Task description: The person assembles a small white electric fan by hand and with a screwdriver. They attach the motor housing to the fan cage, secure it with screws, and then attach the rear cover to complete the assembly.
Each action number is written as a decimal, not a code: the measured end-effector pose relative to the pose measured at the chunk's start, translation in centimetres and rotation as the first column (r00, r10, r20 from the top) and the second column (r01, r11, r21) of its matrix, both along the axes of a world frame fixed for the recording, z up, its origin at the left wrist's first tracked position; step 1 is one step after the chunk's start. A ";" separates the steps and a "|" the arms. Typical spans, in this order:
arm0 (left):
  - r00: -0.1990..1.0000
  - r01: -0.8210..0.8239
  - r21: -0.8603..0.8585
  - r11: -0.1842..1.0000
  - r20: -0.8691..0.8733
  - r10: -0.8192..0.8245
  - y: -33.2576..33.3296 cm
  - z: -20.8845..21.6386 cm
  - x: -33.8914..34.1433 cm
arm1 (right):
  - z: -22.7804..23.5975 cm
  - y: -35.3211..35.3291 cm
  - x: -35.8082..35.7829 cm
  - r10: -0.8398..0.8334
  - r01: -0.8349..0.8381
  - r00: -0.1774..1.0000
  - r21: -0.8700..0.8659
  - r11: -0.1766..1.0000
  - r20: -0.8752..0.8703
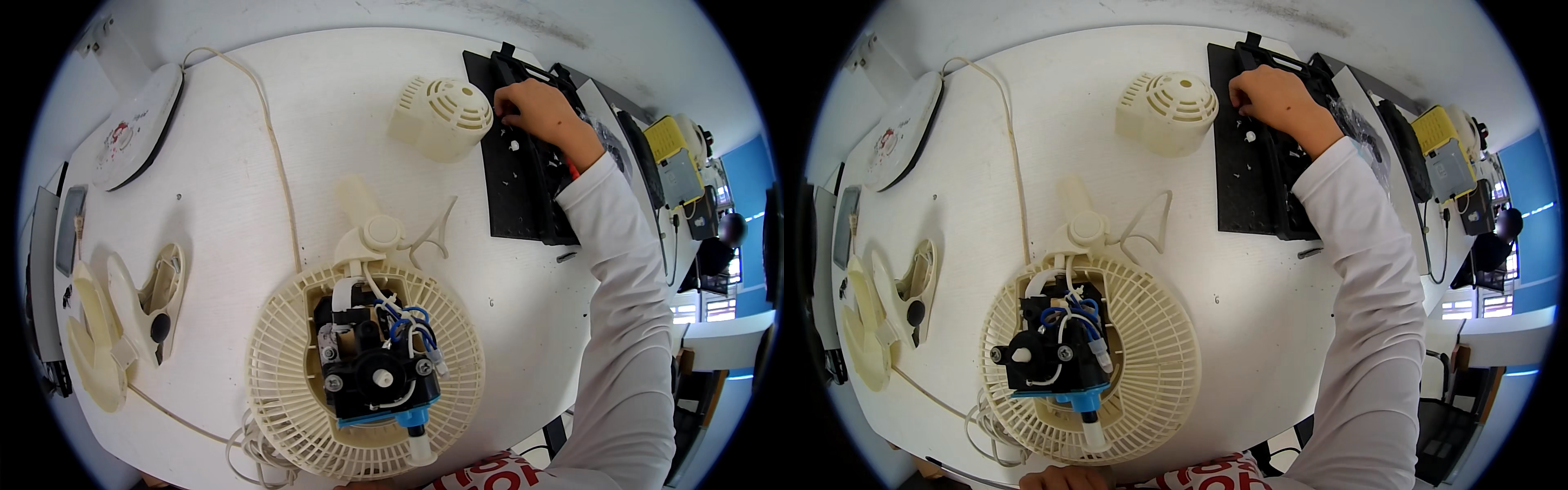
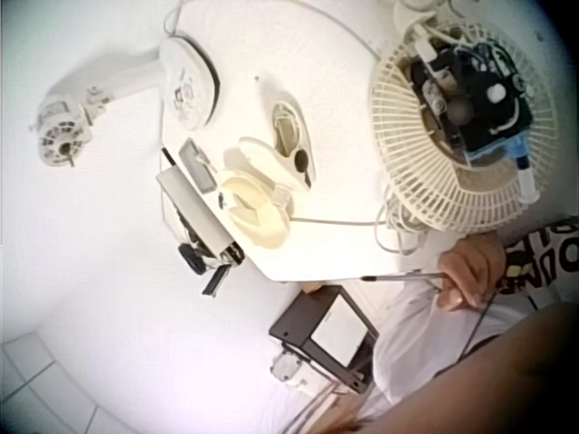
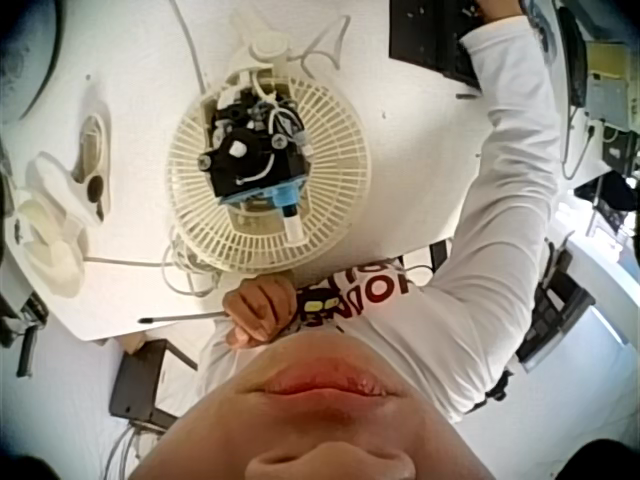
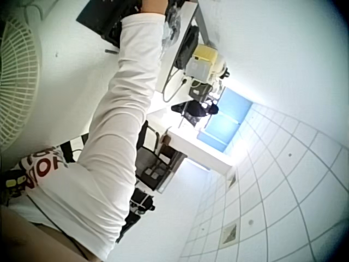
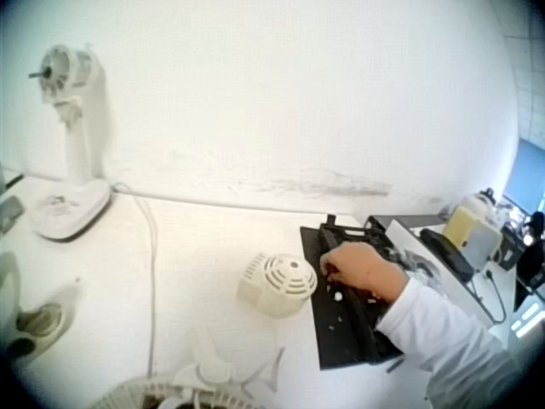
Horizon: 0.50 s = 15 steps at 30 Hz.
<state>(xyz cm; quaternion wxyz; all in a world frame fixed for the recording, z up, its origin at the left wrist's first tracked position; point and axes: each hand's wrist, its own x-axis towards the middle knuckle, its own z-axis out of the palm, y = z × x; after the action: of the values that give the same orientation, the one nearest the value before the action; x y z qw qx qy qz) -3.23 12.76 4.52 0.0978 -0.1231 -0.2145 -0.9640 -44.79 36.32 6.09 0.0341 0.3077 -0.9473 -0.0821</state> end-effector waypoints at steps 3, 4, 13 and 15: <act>1.000 -0.010 0.001 1.000 -0.008 0.010 0.0 -0.2 0.0 | 0.0 0.5 -0.4 0.006 -0.006 1.000 0.008 1.000 0.029; 1.000 -0.016 0.001 1.000 -0.008 0.016 0.0 -0.2 0.1 | 0.0 0.4 -0.3 0.019 -0.019 1.000 0.021 1.000 0.003; 1.000 -0.021 -0.014 1.000 -0.013 0.021 0.1 -0.2 -0.1 | 0.9 -1.6 1.5 0.052 -0.016 0.991 -0.289 0.957 0.119; 1.000 -0.007 -0.009 1.000 -0.022 0.007 0.1 -0.2 -0.1 | 0.3 -1.4 1.7 0.042 -0.008 0.992 -0.276 0.961 0.116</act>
<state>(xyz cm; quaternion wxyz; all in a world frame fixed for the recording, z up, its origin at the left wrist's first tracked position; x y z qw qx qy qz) -3.35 12.82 4.30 0.1030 -0.1336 -0.2181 -0.9612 -43.09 34.95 6.36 0.0201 0.3163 -0.9459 0.0695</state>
